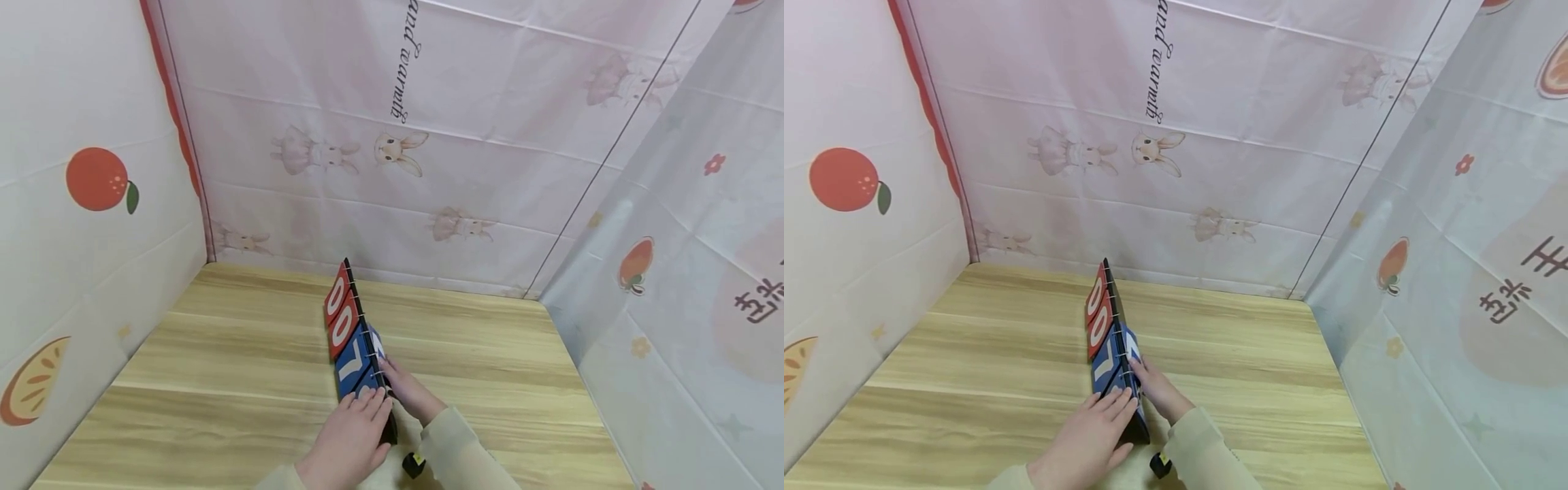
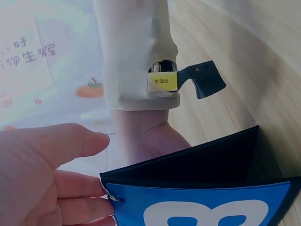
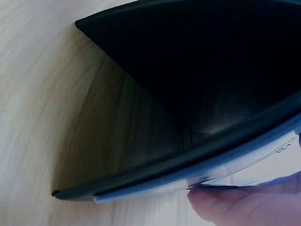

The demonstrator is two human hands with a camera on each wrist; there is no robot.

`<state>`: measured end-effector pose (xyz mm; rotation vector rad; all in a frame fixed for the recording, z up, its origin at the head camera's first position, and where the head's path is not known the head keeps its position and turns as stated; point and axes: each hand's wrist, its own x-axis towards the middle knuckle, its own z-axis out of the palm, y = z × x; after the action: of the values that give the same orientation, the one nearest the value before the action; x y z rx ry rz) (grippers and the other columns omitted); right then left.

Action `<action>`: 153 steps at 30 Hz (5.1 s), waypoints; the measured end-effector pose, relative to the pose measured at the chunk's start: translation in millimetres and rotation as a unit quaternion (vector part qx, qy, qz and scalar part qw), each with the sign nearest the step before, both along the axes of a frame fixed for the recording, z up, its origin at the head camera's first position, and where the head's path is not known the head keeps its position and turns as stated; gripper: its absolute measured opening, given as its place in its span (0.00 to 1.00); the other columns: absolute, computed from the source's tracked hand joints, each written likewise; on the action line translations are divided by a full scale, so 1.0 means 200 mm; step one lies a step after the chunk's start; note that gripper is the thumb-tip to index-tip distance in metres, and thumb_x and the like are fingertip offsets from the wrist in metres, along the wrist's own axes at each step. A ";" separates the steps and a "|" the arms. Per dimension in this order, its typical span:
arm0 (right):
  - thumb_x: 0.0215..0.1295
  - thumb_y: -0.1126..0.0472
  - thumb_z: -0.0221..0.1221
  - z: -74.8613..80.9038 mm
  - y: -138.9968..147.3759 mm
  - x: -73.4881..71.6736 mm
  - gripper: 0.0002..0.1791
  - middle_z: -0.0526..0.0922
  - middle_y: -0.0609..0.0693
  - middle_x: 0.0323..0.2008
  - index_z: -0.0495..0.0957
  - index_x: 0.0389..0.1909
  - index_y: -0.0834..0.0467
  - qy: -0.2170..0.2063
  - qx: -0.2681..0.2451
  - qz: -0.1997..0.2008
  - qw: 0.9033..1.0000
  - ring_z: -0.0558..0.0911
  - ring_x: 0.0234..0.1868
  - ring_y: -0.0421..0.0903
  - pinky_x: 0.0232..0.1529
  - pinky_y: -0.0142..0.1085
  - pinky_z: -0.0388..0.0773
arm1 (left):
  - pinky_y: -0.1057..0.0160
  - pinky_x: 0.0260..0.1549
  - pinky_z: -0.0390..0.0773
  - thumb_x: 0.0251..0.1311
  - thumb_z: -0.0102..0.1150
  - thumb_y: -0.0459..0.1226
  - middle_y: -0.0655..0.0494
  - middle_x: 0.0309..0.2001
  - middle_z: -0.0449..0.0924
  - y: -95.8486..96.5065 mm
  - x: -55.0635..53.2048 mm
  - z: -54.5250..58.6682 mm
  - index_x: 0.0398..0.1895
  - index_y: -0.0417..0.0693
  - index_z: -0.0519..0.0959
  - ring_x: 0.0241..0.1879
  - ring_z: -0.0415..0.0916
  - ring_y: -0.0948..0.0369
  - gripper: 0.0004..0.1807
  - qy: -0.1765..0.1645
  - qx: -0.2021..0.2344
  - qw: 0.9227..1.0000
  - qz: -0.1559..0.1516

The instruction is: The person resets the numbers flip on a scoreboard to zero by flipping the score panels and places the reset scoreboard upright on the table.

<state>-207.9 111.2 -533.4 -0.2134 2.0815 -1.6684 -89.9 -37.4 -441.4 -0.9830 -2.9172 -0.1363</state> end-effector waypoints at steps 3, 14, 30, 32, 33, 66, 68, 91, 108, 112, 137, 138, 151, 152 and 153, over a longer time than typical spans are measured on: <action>0.71 0.39 0.38 0.00 -0.01 0.01 0.43 0.49 0.67 0.69 0.43 0.71 0.68 -0.002 0.013 -0.025 1.000 0.56 0.67 0.61 0.61 0.55 0.57 | 0.50 0.52 0.69 0.58 0.55 0.54 0.49 0.60 0.71 0.00 0.00 0.00 0.59 0.44 0.73 0.60 0.67 0.54 0.31 -0.004 -0.005 1.000 -0.002; 0.65 0.47 0.56 0.02 0.00 -0.01 0.48 0.50 0.74 0.65 0.38 0.70 0.70 0.001 -0.090 -0.164 0.982 0.61 0.63 0.66 0.61 0.55 0.57 | 0.50 0.54 0.68 0.61 0.52 0.55 0.50 0.63 0.68 0.00 -0.01 0.00 0.62 0.46 0.71 0.62 0.65 0.54 0.32 -0.049 -0.022 0.999 0.004; 0.65 0.62 0.57 0.08 0.02 -0.02 0.31 0.80 0.52 0.39 0.55 0.63 0.67 -0.087 -0.321 -0.247 0.910 0.80 0.34 0.37 0.43 0.29 0.75 | 0.50 0.53 0.68 0.60 0.52 0.55 0.50 0.63 0.68 0.00 -0.01 0.00 0.62 0.46 0.71 0.61 0.66 0.54 0.32 -0.055 -0.017 0.998 0.013; 0.65 0.61 0.57 0.08 0.02 -0.02 0.27 0.82 0.49 0.31 0.59 0.59 0.67 -0.100 -0.338 -0.242 0.904 0.81 0.29 0.36 0.38 0.27 0.77 | 0.50 0.54 0.68 0.60 0.53 0.55 0.50 0.63 0.68 0.00 -0.01 0.00 0.62 0.46 0.70 0.61 0.65 0.54 0.32 -0.058 -0.017 0.998 0.015; 0.65 0.61 0.57 0.09 0.02 -0.02 0.25 0.82 0.48 0.28 0.61 0.57 0.67 -0.104 -0.344 -0.239 0.902 0.81 0.28 0.36 0.35 0.26 0.77 | 0.50 0.53 0.68 0.60 0.53 0.55 0.50 0.63 0.68 0.00 -0.01 0.00 0.62 0.46 0.70 0.61 0.65 0.54 0.32 -0.059 -0.017 0.998 0.016; 0.73 0.58 0.45 0.33 -0.02 0.05 0.21 0.72 0.52 0.60 0.69 0.62 0.61 0.188 -0.067 0.057 0.978 0.67 0.63 0.48 0.60 0.47 0.63 | 0.51 0.51 0.71 0.59 0.55 0.54 0.48 0.61 0.69 0.00 -0.01 -0.03 0.61 0.44 0.72 0.59 0.68 0.52 0.31 -0.023 0.006 1.000 0.011; 0.74 0.59 0.43 0.33 -0.02 0.05 0.21 0.70 0.53 0.62 0.67 0.63 0.62 0.196 -0.078 0.068 0.975 0.66 0.64 0.48 0.61 0.48 0.61 | 0.51 0.51 0.71 0.59 0.55 0.54 0.48 0.62 0.69 0.00 -0.01 -0.03 0.61 0.44 0.72 0.59 0.68 0.52 0.31 -0.029 0.008 0.999 0.012; 0.72 0.43 0.41 -0.01 0.01 -0.06 0.30 0.66 0.55 0.64 0.65 0.65 0.58 0.077 -0.027 -0.003 0.997 0.64 0.65 0.54 0.60 0.52 0.62 | 0.51 0.51 0.71 0.59 0.55 0.53 0.48 0.61 0.70 0.01 0.00 -0.04 0.61 0.44 0.72 0.59 0.68 0.53 0.32 -0.008 0.009 1.000 0.008; 0.70 0.36 0.26 -0.09 -0.02 -0.07 0.33 0.76 0.52 0.52 0.60 0.66 0.48 0.022 -0.068 0.095 0.993 0.78 0.49 0.48 0.54 0.42 0.68 | 0.52 0.52 0.70 0.60 0.53 0.54 0.49 0.63 0.67 0.00 -0.01 -0.03 0.63 0.45 0.70 0.60 0.66 0.53 0.32 -0.042 0.007 0.999 0.009; 0.70 0.37 0.26 -0.07 -0.02 -0.07 0.33 0.76 0.52 0.52 0.60 0.67 0.48 0.023 -0.067 0.092 0.993 0.77 0.49 0.47 0.55 0.44 0.67 | 0.52 0.52 0.70 0.60 0.53 0.54 0.49 0.63 0.67 0.00 0.00 -0.03 0.63 0.44 0.69 0.61 0.66 0.53 0.32 -0.038 0.009 0.999 0.008; 0.68 0.39 0.45 -0.05 -0.02 0.00 0.40 0.73 0.65 0.53 0.57 0.65 0.68 0.017 -0.005 -0.121 0.993 0.74 0.52 0.57 0.54 0.53 0.67 | 0.50 0.53 0.69 0.61 0.53 0.55 0.51 0.65 0.65 0.00 -0.01 -0.02 0.65 0.47 0.67 0.61 0.65 0.53 0.34 -0.085 0.001 0.996 0.009; 0.68 0.39 0.43 -0.05 -0.02 0.00 0.38 0.76 0.62 0.50 0.60 0.64 0.68 0.017 -0.008 -0.111 0.994 0.77 0.49 0.54 0.54 0.51 0.68 | 0.50 0.53 0.69 0.60 0.53 0.55 0.50 0.65 0.65 0.00 -0.01 -0.03 0.65 0.46 0.68 0.61 0.66 0.53 0.33 -0.074 0.003 0.997 0.007; 0.67 0.43 0.51 -0.03 -0.01 0.00 0.42 0.63 0.67 0.60 0.49 0.68 0.67 0.003 -0.099 -0.167 0.981 0.69 0.58 0.60 0.59 0.53 0.62 | 0.50 0.53 0.69 0.60 0.53 0.55 0.50 0.65 0.65 0.00 -0.01 -0.02 0.64 0.46 0.68 0.61 0.66 0.52 0.33 -0.067 0.005 0.998 0.008; 0.67 0.45 0.51 -0.03 0.01 0.00 0.41 0.61 0.66 0.61 0.49 0.68 0.68 -0.014 -0.144 -0.181 0.973 0.66 0.60 0.61 0.60 0.53 0.60 | 0.50 0.53 0.69 0.60 0.53 0.55 0.50 0.65 0.65 0.00 -0.01 -0.02 0.64 0.46 0.68 0.61 0.66 0.52 0.33 -0.066 0.005 0.998 0.009; 0.68 0.47 0.50 -0.04 0.02 -0.01 0.39 0.61 0.66 0.60 0.49 0.67 0.69 -0.033 -0.189 -0.194 0.962 0.66 0.60 0.60 0.61 0.51 0.59 | 0.50 0.53 0.69 0.60 0.53 0.55 0.50 0.65 0.65 0.00 -0.01 -0.02 0.64 0.46 0.68 0.61 0.66 0.52 0.33 -0.065 0.005 0.998 0.009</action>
<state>-210.0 115.2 -540.6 0.1423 1.8203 -2.2690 -91.3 -36.9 -444.6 -0.9833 -3.0383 -0.2232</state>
